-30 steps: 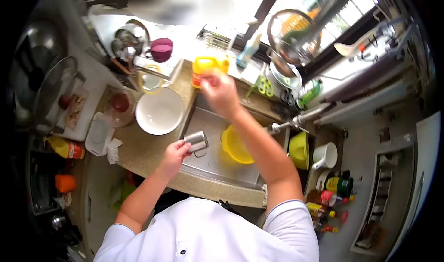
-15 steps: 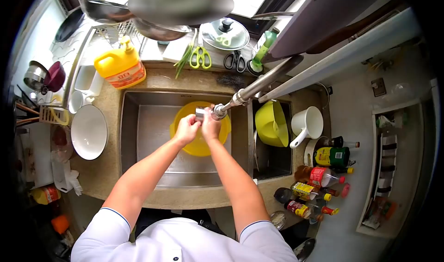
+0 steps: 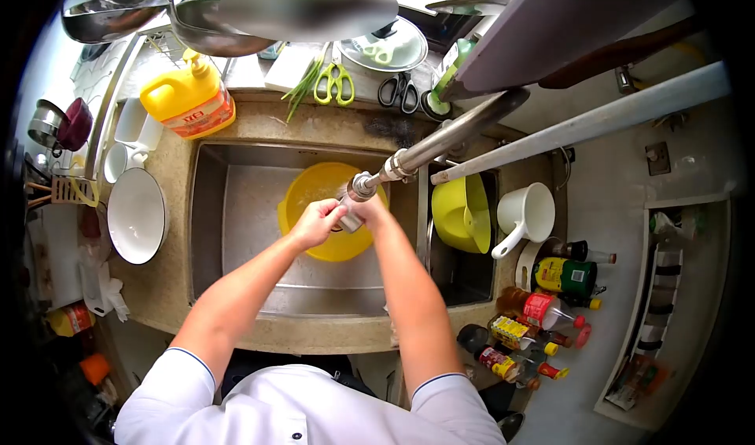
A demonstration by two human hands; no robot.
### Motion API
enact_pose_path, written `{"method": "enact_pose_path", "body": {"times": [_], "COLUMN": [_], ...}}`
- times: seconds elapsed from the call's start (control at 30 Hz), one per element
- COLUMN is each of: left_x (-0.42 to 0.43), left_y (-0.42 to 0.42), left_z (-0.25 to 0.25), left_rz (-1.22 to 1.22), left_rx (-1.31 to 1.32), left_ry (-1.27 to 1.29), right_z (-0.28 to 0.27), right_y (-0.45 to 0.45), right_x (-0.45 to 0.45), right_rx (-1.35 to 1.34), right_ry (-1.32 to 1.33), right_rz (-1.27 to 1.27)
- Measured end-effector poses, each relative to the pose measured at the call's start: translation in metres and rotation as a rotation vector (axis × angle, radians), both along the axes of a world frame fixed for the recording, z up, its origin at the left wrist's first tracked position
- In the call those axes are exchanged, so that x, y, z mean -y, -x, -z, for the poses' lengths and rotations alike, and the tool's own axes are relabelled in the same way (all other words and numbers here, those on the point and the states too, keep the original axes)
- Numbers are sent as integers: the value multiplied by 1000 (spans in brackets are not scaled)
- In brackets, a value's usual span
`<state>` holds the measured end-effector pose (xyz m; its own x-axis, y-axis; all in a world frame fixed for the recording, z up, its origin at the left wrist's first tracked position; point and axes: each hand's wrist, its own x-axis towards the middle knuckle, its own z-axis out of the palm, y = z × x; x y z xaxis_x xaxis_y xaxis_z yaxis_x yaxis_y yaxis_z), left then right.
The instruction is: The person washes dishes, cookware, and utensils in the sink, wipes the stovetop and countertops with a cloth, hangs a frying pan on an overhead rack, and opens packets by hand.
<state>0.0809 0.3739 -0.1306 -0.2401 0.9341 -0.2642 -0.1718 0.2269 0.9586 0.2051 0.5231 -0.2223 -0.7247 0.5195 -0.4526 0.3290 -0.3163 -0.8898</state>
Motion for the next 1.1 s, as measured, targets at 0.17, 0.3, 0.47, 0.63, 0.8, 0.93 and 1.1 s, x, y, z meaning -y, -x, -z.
{"method": "enact_pose_path", "body": {"times": [0.17, 0.3, 0.47, 0.63, 0.8, 0.93, 1.1], "left_x": [-31, -42, -33, -22, -33, -18, -24], "left_y": [13, 12, -9, -22, 19, 21, -19], "left_z": [-5, -1, -22, 21, 44, -8, 16], "left_rz": [-413, -367, -329, -340, -129, -51, -472], "left_rx": [1052, 1228, 525, -423, 1201, 1123, -491], "left_ry": [126, 271, 249, 123, 253, 369, -202], "right_z": [-61, -85, -74, -67, -120, -113, -101], "right_y": [16, 41, 32, 30, 25, -2, 16], "right_x": [34, 58, 46, 42, 97, 73, 46], "right_rx": [-310, -273, -41, 5, 91, -23, -140], "right_ry": [537, 251, 98, 9, -612, -1005, 213], "right_rz": [436, 772, 837, 660, 247, -62, 476]}}
